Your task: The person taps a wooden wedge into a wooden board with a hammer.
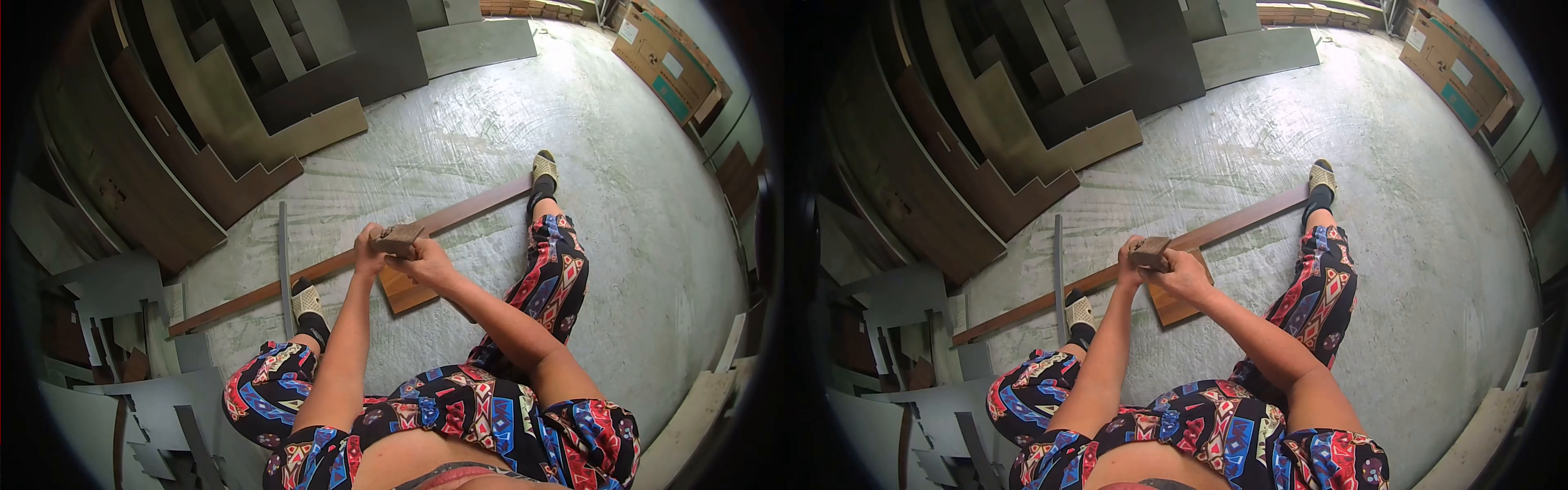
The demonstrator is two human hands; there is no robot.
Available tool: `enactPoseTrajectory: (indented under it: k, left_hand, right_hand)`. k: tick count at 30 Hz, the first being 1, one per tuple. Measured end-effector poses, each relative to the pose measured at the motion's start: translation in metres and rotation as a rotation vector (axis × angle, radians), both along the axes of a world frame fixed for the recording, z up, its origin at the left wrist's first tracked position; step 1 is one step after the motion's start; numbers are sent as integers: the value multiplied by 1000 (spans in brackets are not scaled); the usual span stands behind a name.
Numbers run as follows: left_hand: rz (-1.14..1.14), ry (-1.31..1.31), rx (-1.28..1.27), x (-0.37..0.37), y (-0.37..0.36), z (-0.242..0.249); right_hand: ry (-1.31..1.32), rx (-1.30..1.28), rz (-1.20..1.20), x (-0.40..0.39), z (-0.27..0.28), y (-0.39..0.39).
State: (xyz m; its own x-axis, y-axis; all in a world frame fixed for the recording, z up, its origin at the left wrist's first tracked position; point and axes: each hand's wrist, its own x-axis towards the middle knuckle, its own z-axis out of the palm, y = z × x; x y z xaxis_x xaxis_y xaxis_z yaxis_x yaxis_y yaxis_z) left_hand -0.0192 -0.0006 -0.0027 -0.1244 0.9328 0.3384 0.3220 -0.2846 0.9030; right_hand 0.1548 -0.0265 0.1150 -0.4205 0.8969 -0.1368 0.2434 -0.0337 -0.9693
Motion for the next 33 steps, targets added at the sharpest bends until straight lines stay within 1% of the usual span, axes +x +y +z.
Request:
enactPoseTrajectory:
  k: [1, 4, 7, 10, 13, 16, 19, 22, 24, 25, 28, 31, 33]
  left_hand:
    - [-1, 2, -8, 1, -1, 0]
    - [10, -55, -58, 0, 2, -1]
    - [-5, -16, -47, 2, -1, 3]
    - [66, 33, -119, 2, -1, 4]
    - [35, -35, -59, 1, 3, -7]
    - [8, -73, -51, 2, 4, -6]
    - [86, 54, -123, 3, 2, -1]
    - [86, 28, -111, 1, 3, -4]
    - [39, -82, -119, -1, 5, -14]
    - [14, -135, -123, 0, 6, -9]
    - [72, -19, -115, 2, 3, 3]
    - [74, 97, -33, 1, 3, 0]
    - [79, 126, -21, 0, 1, 1]
  right_hand:
    - [-56, 59, 5, -1, -3, 0]
    - [-130, 55, 5, -2, -8, -1]
    - [-29, 48, -14, -3, -7, -4]
    - [79, -58, -3, -1, 5, -4]
    - [-64, -64, 10, -2, -7, 3]
    - [-63, -4, -8, -2, -12, 0]
    - [27, 82, 8, -2, -17, -2]
    - [113, 122, 23, -2, -13, -3]
    - [-29, 89, 4, -4, -10, -3]
    - [-98, 72, -6, -4, -9, -3]
    - [-63, -126, 22, -2, -13, -4]
    - [21, -123, 21, 1, -19, -4]
    - [21, -159, 1, 1, -18, -1]
